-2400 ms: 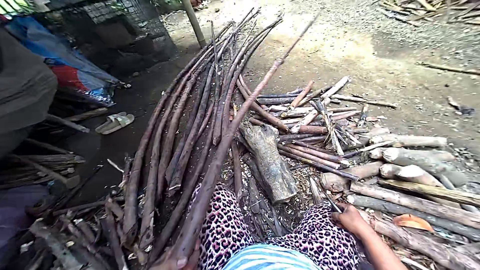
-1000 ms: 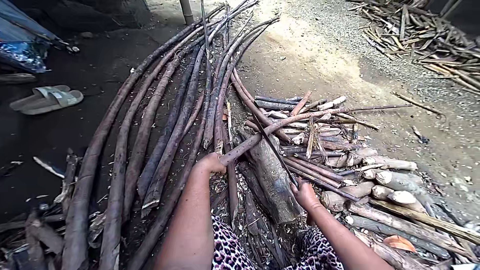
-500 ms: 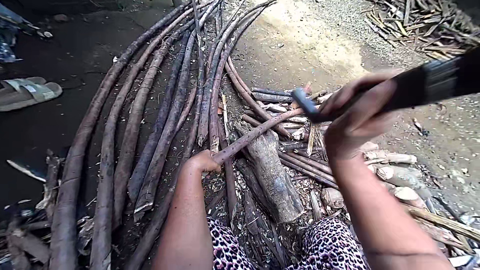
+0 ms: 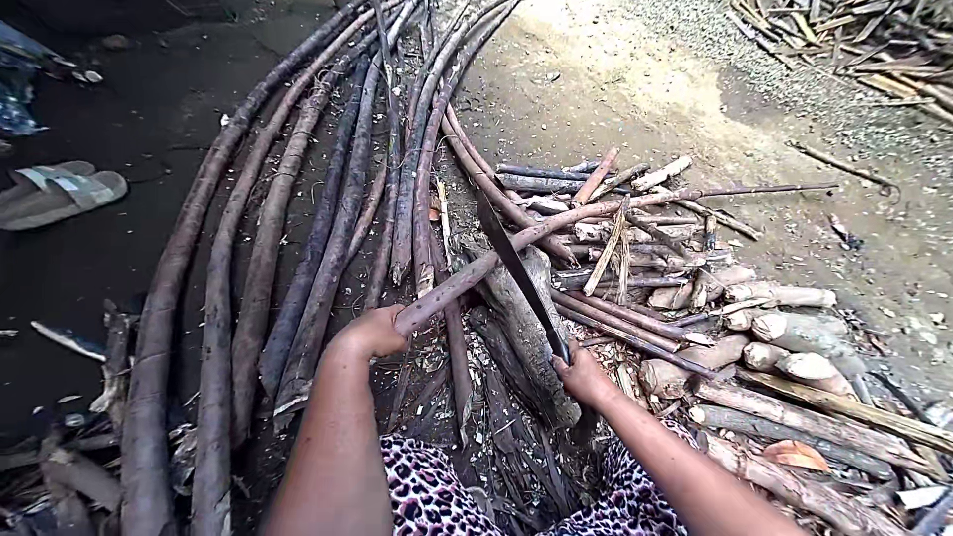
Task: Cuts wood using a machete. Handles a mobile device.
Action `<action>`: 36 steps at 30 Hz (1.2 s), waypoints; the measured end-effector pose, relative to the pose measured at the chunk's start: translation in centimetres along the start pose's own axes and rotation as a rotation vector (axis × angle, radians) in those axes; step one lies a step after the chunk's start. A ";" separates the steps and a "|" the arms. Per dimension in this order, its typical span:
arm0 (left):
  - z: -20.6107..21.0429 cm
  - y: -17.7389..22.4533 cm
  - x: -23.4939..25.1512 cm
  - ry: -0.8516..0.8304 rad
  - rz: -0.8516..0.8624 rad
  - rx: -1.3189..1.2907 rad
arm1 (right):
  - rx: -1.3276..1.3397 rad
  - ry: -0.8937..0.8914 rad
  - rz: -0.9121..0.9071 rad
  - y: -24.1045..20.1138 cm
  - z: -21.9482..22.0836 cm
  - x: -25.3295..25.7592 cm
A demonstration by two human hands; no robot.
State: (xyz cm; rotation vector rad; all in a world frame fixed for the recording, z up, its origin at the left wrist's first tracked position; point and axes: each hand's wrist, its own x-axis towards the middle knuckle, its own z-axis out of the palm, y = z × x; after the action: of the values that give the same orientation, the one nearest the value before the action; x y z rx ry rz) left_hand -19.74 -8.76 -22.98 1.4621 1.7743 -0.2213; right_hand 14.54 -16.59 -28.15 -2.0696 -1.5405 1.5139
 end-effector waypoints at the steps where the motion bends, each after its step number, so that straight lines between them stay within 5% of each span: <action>1: 0.2 0.1 0.3 0.001 -0.010 0.015 | 0.025 0.048 -0.034 1.0 0.5 0.4; 7: 0.3 -0.1 1.5 0.000 -0.003 -0.032 | 0.463 0.232 -0.297 -1.8 -4.1 -3.4; 13: 0.1 -0.5 2.0 -0.016 0.019 -0.067 | 0.796 0.834 -1.032 -9.7 -15.0 -5.2; 15: 0.0 -0.5 1.9 -0.012 0.017 -0.069 | 0.939 0.991 -1.138 -11.6 -15.8 -3.5; 18: 0.1 -0.6 2.1 -0.004 0.017 -0.072 | 0.635 0.809 -0.703 -6.7 -8.3 0.4; 21: 0.6 -0.9 2.1 -0.003 0.034 -0.037 | 0.356 0.149 -0.080 0.0 0.6 3.5; 23: 0.7 -0.5 2.0 -0.015 0.014 -0.006 | 0.524 -0.119 0.111 0.6 1.3 3.5; 28: 2.0 0.7 2.1 -0.049 0.054 0.004 | 0.919 -0.269 0.139 -0.2 0.5 0.5; 32: 2.4 -0.1 2.8 -0.127 0.026 -0.167 | 0.596 -0.043 -0.043 -2.1 -1.6 -2.8; 36: 2.5 -0.5 3.4 -0.170 0.034 -0.207 | 0.230 0.263 -0.474 -6.3 -6.0 -5.8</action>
State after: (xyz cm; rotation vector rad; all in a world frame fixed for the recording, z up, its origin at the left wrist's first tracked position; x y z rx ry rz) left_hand -19.03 -7.84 -27.11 1.2859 1.5839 -0.1354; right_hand 15.41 -15.74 -17.78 -1.5585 -1.5280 1.1340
